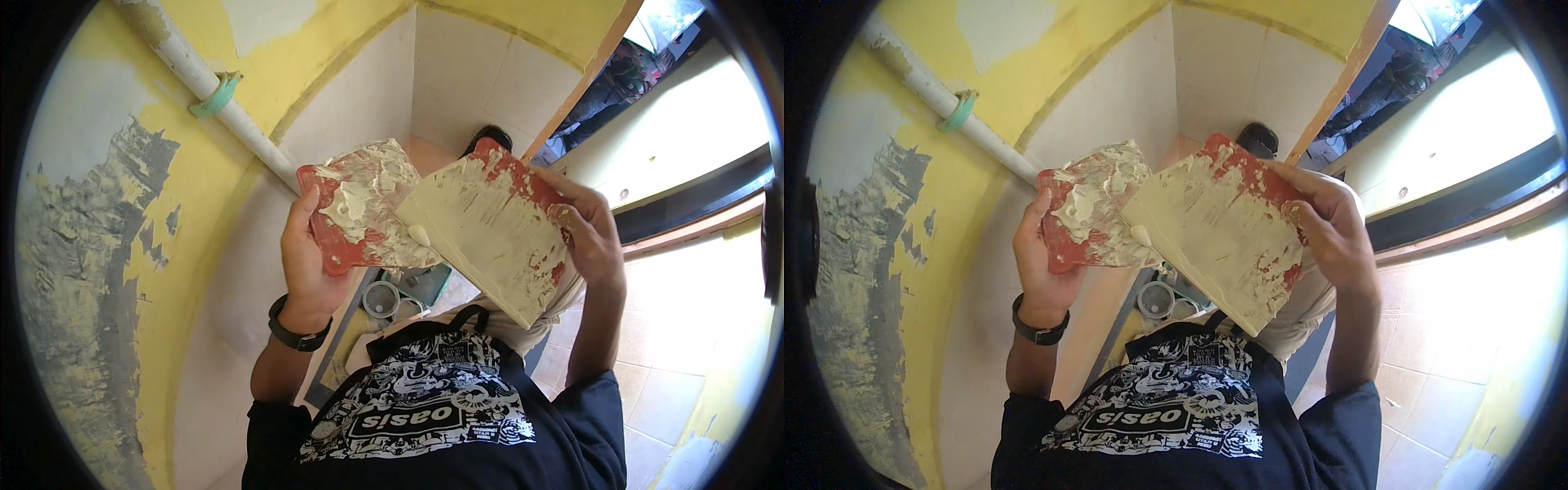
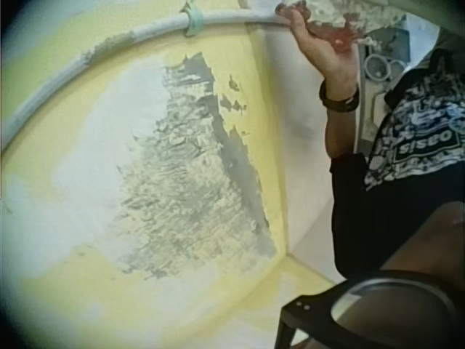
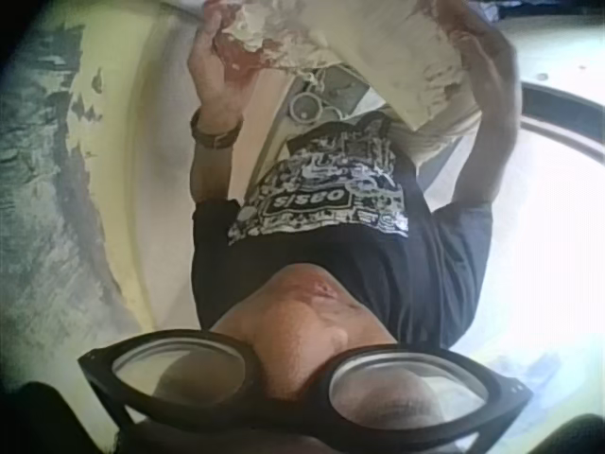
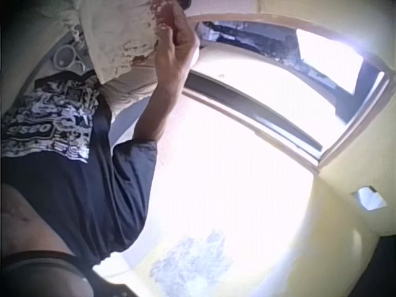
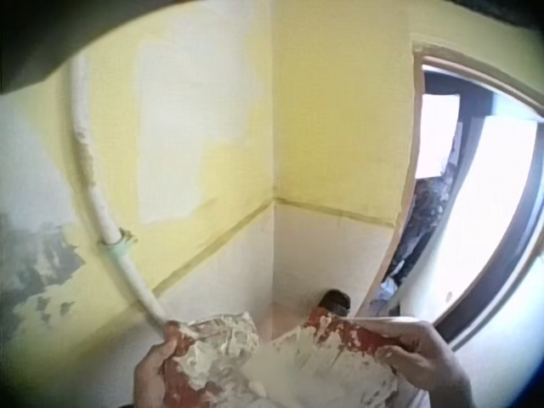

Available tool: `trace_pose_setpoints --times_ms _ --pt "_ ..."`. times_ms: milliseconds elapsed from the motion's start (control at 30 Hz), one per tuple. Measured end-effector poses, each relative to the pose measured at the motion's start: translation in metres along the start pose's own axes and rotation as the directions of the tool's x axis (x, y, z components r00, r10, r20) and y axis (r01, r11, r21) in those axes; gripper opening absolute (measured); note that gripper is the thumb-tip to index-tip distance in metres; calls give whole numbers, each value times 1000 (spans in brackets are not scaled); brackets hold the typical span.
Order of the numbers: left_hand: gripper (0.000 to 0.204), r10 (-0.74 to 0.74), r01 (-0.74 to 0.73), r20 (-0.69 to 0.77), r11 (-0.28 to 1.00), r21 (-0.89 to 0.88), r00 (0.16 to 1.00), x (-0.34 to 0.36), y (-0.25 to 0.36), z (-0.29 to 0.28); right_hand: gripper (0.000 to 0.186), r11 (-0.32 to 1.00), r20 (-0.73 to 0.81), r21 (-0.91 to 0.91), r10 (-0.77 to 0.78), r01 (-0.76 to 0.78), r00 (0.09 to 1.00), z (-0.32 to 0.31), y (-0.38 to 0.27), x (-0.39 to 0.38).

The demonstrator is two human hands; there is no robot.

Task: The person applies plaster to a wall using a putty knife and a plastic hawk, scraping and spreading the material across the surface.

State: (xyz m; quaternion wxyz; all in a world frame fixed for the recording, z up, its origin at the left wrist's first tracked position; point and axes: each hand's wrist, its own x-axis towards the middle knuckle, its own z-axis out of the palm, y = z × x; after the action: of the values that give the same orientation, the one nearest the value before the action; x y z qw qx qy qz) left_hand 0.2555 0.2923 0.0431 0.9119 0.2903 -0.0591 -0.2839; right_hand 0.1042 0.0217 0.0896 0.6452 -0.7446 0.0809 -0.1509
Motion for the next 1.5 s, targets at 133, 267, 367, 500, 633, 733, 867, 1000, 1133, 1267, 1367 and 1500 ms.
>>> trace_pose_setpoints --times_ms 133,267,367,500,633,733,867,1000,1133,1267,1367,1500 --pt "37 33 -32 -22 999 18 999 8 8 -7 42 943 -155 315 159 -104 975 23 45 2" --pt "27 73 -75 96 997 19 993 -25 29 -30 36 848 -207 531 142 -11 968 70 25 -17" --pt "33 19 -19 -12 999 27 1000 -46 45 -39 41 691 -72 707 -142 151 987 100 2 -5" --pt "35 12 -9 191 1000 -17 981 -92 75 -92 39 598 -252 665 -384 447 888 146 -71 12" --pt "39 40 -40 -214 999 5 976 -115 97 -95 35 547 -215 645 -541 534 813 153 -162 72" --pt "36 86 -100 -309 995 -29 947 -115 73 -50 32 453 -161 592 -744 666 649 108 -243 140" --pt "31 42 -108 -456 987 -118 889 -116 76 -48 26 365 -298 502 -778 784 553 97 -340 196" --pt "32 42 -114 -457 985 -132 888 -106 80 -45 35 288 -422 265 -824 920 379 110 -426 237" --pt "33 20 -86 -419 986 -140 908 -90 86 -45 38 219 -514 -430 -857 876 -38 94 -520 294" --pt "33 -22 -37 -380 988 -148 925 -64 104 -32 32 214 -389 -773 -903 598 -180 92 -593 306" --pt "34 -61 8 -348 988 -153 935 -43 127 -8 34 125 -401 -696 -885 707 -238 107 -648 328" --pt "34 -102 61 -289 987 -150 952 -19 147 16 32 51 -333 -707 -904 706 -268 108 -707 350"
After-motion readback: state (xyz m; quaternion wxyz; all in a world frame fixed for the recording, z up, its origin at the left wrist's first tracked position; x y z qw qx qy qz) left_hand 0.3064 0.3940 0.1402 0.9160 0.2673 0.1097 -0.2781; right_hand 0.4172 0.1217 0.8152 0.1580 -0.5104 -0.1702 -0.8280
